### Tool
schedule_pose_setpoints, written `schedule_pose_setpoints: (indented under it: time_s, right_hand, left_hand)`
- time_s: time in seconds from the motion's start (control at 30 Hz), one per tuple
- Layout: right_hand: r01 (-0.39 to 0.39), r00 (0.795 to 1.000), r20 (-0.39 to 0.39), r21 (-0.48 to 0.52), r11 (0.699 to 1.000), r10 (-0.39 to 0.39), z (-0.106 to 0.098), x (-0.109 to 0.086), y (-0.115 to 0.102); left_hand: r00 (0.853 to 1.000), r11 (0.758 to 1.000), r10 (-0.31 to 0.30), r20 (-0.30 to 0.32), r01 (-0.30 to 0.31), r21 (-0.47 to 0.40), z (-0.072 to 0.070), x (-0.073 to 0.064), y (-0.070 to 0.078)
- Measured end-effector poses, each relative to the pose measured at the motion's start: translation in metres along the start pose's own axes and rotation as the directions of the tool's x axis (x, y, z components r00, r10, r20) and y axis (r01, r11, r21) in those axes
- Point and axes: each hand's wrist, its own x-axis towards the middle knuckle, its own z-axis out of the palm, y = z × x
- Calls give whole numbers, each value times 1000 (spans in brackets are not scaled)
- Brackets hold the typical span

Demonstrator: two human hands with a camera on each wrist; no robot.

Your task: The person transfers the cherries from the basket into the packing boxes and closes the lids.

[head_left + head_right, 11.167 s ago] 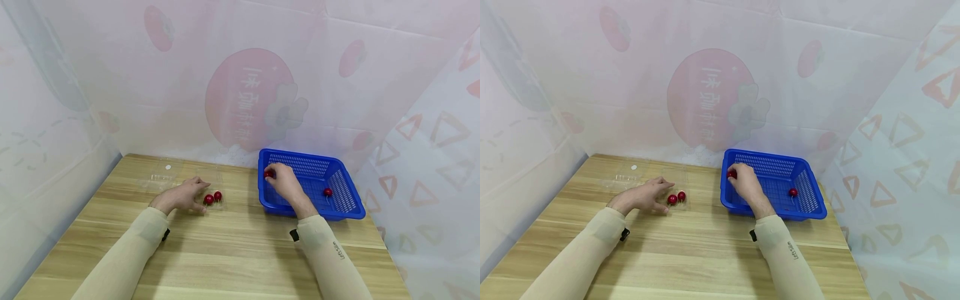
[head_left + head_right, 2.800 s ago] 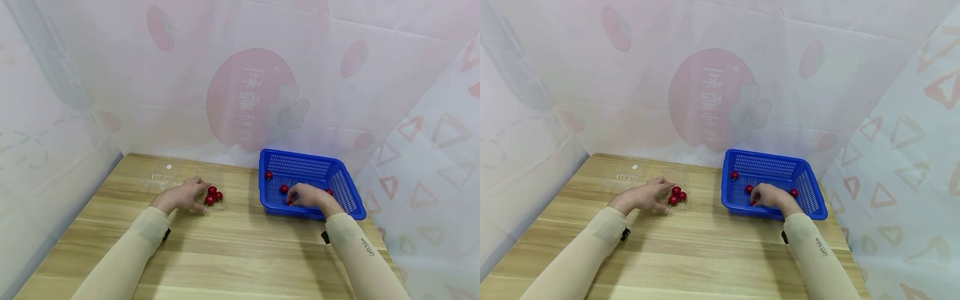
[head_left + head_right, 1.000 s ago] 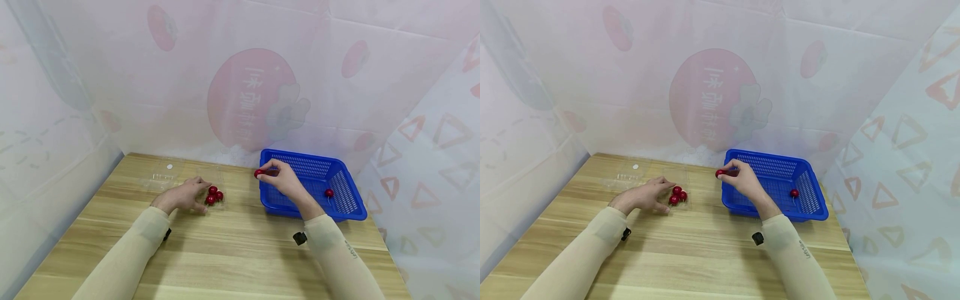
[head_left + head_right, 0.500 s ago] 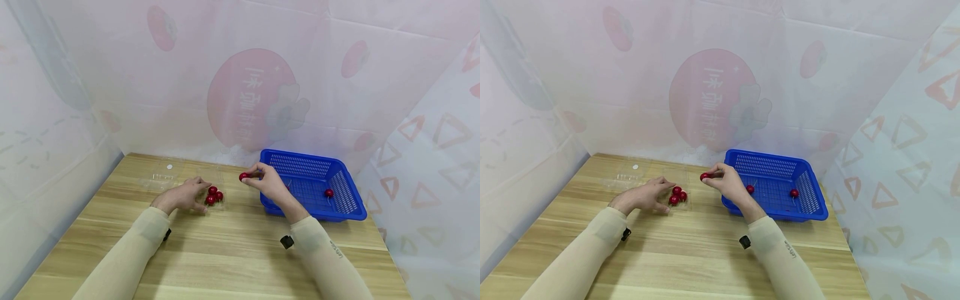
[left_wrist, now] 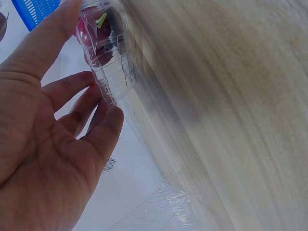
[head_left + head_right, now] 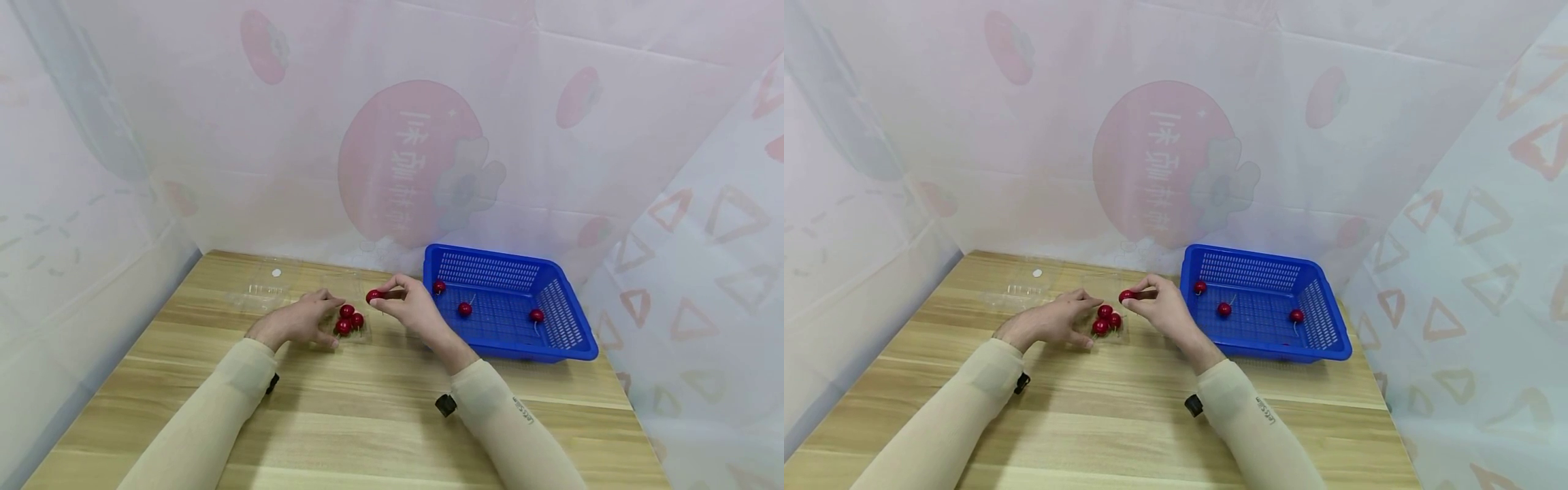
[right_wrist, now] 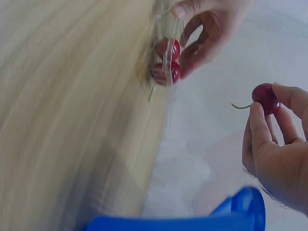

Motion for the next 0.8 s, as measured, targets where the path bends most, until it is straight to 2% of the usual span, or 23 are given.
schedule_pose_setpoints:
  time_s: [0.33,0.57,0.8]
  right_hand:
    - [17,999,46,73,997,-20,29,5,3]
    - [-66,997,56,111,992,60,42,8,6]
    - [-104,994,55,167,981,96,55,11,12]
  left_hand:
    - [1000,1000,7,-10,-7,-4,-1,-1,0]
    - [1000,1000,6,-16,-6,-12,-2,0,1]
    - [1000,1000,20,-21,-20,0,-1,0,-2]
